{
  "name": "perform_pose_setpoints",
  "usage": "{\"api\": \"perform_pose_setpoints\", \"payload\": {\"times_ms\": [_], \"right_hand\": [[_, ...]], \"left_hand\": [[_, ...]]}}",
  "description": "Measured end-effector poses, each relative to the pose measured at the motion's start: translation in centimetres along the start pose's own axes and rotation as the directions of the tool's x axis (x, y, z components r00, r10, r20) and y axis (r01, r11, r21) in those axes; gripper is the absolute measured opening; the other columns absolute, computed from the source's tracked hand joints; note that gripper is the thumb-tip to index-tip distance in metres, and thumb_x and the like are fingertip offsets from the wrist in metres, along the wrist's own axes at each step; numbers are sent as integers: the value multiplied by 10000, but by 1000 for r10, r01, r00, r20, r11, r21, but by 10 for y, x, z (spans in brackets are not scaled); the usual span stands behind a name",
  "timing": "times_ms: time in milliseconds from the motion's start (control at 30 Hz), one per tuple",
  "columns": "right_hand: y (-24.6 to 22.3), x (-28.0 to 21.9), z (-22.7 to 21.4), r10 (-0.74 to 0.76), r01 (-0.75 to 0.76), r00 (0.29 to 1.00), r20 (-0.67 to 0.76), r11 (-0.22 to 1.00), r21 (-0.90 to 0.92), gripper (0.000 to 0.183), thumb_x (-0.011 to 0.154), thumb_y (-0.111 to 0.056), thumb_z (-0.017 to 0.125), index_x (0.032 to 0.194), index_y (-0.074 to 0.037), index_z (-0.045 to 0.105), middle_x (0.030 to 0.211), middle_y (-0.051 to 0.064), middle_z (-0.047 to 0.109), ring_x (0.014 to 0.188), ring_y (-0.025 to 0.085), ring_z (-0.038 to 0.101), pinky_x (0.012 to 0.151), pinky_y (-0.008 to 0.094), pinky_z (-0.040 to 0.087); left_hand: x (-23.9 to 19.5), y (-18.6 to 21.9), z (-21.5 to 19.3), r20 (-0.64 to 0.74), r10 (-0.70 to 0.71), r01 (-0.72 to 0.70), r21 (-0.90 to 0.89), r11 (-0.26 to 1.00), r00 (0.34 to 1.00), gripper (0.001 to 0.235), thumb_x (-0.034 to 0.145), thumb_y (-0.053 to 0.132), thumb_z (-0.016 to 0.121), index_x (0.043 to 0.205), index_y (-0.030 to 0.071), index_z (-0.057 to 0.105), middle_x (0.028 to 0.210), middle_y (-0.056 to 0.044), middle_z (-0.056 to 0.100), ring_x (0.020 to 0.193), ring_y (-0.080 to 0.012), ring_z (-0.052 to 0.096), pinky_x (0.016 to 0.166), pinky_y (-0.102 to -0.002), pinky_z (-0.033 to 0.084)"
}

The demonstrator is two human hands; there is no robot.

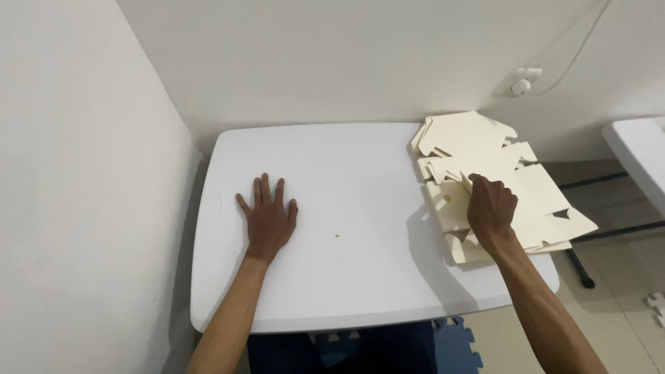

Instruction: The person assembles a flat, pre-cut cardboard piece into a rectangular box by folding the side flaps and tucking the tabs into slots. They then fold the top flaps inward to close the box, which features a green and yellow logo.

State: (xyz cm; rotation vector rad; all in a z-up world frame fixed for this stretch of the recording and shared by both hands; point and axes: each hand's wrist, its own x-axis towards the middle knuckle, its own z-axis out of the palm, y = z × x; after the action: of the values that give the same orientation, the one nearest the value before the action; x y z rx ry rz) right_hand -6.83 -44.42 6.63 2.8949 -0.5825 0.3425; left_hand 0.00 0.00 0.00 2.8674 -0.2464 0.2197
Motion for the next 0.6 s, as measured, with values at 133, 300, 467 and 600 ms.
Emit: {"api": "perform_pose_setpoints", "payload": {"times_ms": [133,300,467,600], "right_hand": [[5,12,-37,17,-17,1000,-2,996,84,344,947,-73,819,1279,-160,795,984,113,863,909,343,837,844,559,668],[4,18,-57,-17,-5,996,91,972,235,315,850,-200,918,1143,-253,817,947,-16,865,996,321,828,954,564,628],[-36,17,-92,-38,49,998,-49,963,265,221,937,-203,864,1146,-240,802,946,-7,853,952,294,826,899,532,645],[-108,-5,-99,-125,157,986,-110,923,351,243,928,-59,805,1130,-188,768,931,33,849,884,285,828,816,490,666]], "left_hand": [[2,-3,2,-4,-4,4,-43,999,1000,624,1113,464,355,1648,154,437,1740,-249,310,1653,-400,214,1216,-807,57],[3,-6,11,6,4,-4,-12,1000,1000,653,1120,529,322,1651,164,431,1737,-249,317,1655,-397,212,1216,-807,42],[4,-3,3,15,-8,8,-35,999,1000,656,1115,530,341,1650,161,431,1743,-249,308,1655,-398,212,1225,-800,44],[3,-2,1,41,-23,26,-59,998,999,659,1119,532,333,1659,164,420,1759,-235,288,1662,-379,191,1236,-789,18]]}}
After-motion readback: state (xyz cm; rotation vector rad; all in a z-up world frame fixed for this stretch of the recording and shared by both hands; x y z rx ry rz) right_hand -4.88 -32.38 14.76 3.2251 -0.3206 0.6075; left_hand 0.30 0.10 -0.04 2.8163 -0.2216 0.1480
